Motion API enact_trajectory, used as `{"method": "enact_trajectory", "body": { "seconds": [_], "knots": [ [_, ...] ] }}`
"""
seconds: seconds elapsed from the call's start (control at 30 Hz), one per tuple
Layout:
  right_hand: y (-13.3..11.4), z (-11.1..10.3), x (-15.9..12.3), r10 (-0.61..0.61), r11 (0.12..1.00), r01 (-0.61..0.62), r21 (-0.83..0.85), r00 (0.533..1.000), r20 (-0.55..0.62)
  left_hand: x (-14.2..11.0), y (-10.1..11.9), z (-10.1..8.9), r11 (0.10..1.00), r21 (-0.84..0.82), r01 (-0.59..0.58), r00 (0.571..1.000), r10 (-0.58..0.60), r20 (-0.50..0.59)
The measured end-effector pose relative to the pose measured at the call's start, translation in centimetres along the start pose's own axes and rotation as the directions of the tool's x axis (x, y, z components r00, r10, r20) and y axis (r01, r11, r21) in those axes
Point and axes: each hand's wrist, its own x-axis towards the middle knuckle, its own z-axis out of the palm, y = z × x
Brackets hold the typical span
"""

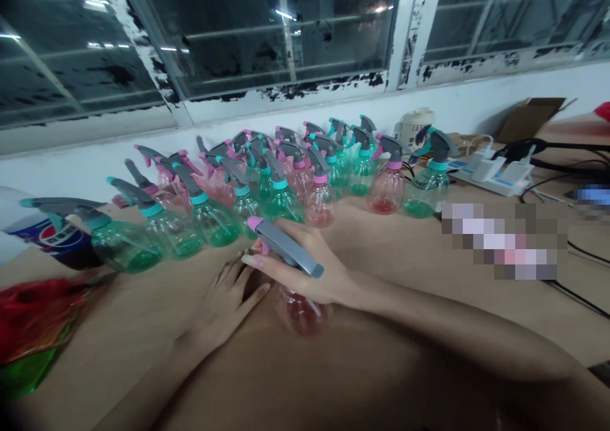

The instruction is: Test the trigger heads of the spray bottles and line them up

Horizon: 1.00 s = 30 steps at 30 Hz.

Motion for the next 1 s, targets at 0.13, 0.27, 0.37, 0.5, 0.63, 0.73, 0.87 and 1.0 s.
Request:
{"method": "enact_trajectory", "body": {
  "seconds": [0.13,0.27,0.37,0.5,0.63,0.73,0.87,1.0],
  "knots": [
    [0.6,0.2,-0.3,0.013,0.999,-0.012,0.031,0.999,-0.047,0.0,0.1,-0.1,1.0,-0.005,-0.003,1.0,0.003,0.003],
    [0.8,0.3,-0.4,-0.038,0.999,0.038,0.002,0.999,-0.039,0.1,0.1,0.1,1.0,0.009,-0.003,1.0,0.003,0.003],
    [0.5,0.3,-0.3,-0.005,1.0,0.006,0.018,0.999,-0.035,0.1,0.0,0.1,1.0,0.017,-0.009,1.0,0.009,0.014],
    [0.1,0.1,-0.1,0.02,1.0,-0.019,0.011,1.0,-0.013,0.1,-0.1,0.2,1.0,0.009,-0.015,1.0,0.014,0.02],
    [-0.2,-0.3,-0.2,0.018,0.999,-0.019,-0.039,1.0,-0.005,0.0,-0.2,0.3,1.0,-0.007,-0.025,1.0,0.025,0.016],
    [-0.6,-0.4,-0.3,0.008,0.997,-0.008,-0.073,1.0,0.006,0.0,-0.1,0.3,1.0,0.001,-0.028,1.0,0.028,0.007],
    [-0.7,-0.3,-0.2,0.025,0.999,-0.023,-0.044,0.999,0.037,0.1,-0.1,0.4,1.0,0.005,-0.021,1.0,0.021,-0.018],
    [0.1,0.0,-0.2,0.063,0.998,-0.063,-0.004,0.997,-0.036,0.1,-0.1,0.3,1.0,0.009,-0.018,1.0,0.018,-0.003]
  ]
}}
